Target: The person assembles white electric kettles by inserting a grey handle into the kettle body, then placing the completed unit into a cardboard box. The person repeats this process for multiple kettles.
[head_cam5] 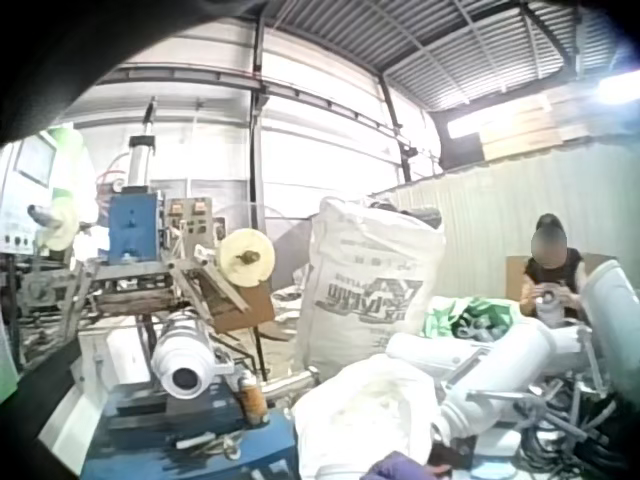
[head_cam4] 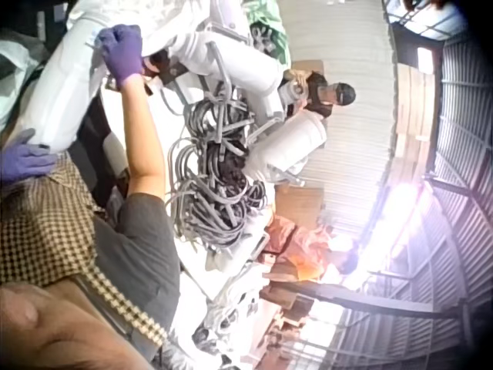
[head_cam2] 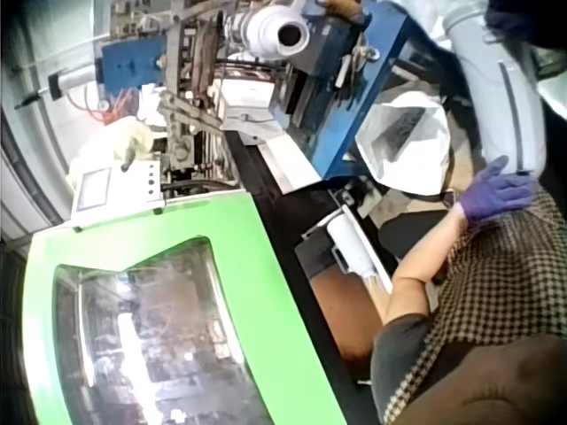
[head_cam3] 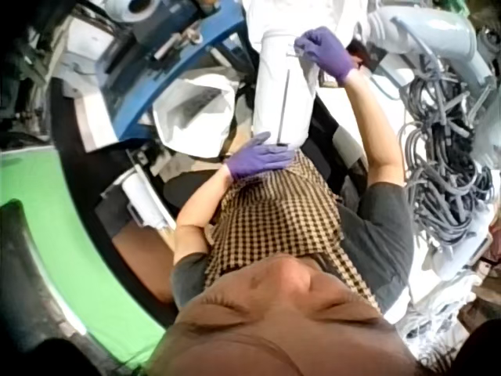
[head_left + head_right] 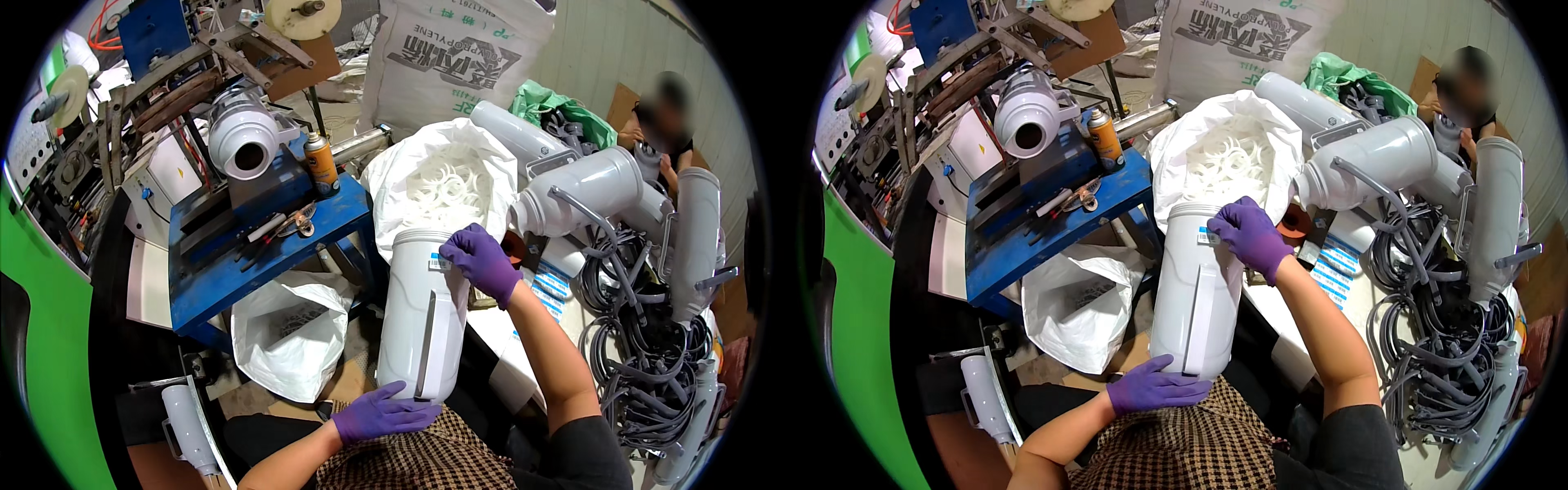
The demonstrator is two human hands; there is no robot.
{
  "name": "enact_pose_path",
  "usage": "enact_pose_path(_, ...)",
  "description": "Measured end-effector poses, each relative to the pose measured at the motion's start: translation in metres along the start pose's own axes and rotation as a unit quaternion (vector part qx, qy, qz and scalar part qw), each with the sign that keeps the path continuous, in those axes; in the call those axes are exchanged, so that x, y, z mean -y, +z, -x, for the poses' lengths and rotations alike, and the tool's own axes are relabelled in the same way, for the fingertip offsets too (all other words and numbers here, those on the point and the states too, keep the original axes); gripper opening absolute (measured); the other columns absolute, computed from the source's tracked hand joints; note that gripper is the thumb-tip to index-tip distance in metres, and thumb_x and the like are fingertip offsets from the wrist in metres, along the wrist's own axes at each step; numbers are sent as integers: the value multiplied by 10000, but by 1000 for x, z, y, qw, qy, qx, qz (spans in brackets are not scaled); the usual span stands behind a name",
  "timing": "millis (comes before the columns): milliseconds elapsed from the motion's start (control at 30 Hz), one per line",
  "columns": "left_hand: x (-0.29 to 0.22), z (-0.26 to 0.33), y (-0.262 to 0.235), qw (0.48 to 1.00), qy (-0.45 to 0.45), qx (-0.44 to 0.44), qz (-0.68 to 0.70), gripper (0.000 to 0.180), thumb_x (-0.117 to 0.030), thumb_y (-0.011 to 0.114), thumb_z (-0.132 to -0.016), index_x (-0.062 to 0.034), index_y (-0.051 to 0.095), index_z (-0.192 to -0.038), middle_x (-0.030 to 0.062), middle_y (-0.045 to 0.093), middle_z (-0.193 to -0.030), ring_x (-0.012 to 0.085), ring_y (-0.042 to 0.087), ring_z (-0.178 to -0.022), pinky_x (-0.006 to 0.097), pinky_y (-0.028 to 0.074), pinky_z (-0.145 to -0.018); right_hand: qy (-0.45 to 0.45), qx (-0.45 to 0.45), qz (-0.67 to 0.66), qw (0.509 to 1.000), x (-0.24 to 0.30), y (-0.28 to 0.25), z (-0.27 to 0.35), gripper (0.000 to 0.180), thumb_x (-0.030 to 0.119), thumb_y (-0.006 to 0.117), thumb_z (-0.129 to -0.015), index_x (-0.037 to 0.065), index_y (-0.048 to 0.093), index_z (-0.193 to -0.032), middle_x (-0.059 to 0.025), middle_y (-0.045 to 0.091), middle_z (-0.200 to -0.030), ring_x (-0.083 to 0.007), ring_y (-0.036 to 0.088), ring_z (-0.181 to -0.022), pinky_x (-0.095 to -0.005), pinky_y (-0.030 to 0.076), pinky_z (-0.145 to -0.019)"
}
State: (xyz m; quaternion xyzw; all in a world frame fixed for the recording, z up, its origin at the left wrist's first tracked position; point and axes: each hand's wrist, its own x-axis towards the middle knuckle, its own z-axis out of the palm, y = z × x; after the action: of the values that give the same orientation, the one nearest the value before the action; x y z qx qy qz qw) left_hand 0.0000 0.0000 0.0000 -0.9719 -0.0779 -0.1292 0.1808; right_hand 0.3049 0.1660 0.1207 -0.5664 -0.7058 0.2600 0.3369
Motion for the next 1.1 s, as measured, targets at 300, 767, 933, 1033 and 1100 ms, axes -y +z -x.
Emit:
enact_pose_path(300,14,39,-45,954,-210,-116,180,771,-131,755,-744,-386,569,-1447,75,278,-1655,361,288,-1518,522,239,-1190,120,-22,-202,972,-10,1,-1,395,231,802,-869,-21,662,-1139,-53,669,-962,-124,606,-836,-284,503,-772)
enact_pose_path(767,-139,236,-68,447,-680,-402,420,655,-296,602,-1002,-91,363,-1577,151,488,-1538,394,490,-1358,610,337,-1170,-416,-139,202,876,217,82,-100,557,350,699,-916,182,556,-1428,-109,689,-991,-311,684,-893,-425,523,-790)
enact_pose_path(933,-67,133,-147,142,-653,-641,378,521,-150,556,-1029,-105,410,-1527,182,512,-1459,374,522,-1303,554,493,-1060,-187,-87,363,909,213,129,-211,408,405,748,-839,227,672,-1199,-112,634,-1166,-323,654,-1067,-471,517,-835)
enact_pose_path(1033,-81,167,-145,349,-678,-582,281,585,-155,574,-1023,-131,353,-1564,165,485,-1488,364,519,-1311,547,517,-1024,-346,-257,123,894,196,158,-152,276,359,771,-770,171,671,-946,-101,603,-913,-325,618,-897,-475,469,-751)
enact_pose_path(1100,-98,204,-127,421,-696,-563,144,591,-220,727,-919,-94,508,-1454,166,585,-1388,360,587,-1235,522,528,-984,-409,-269,101,866,175,146,-67,343,360,816,-710,151,642,-918,-108,583,-877,-342,601,-845,-477,455,-779)
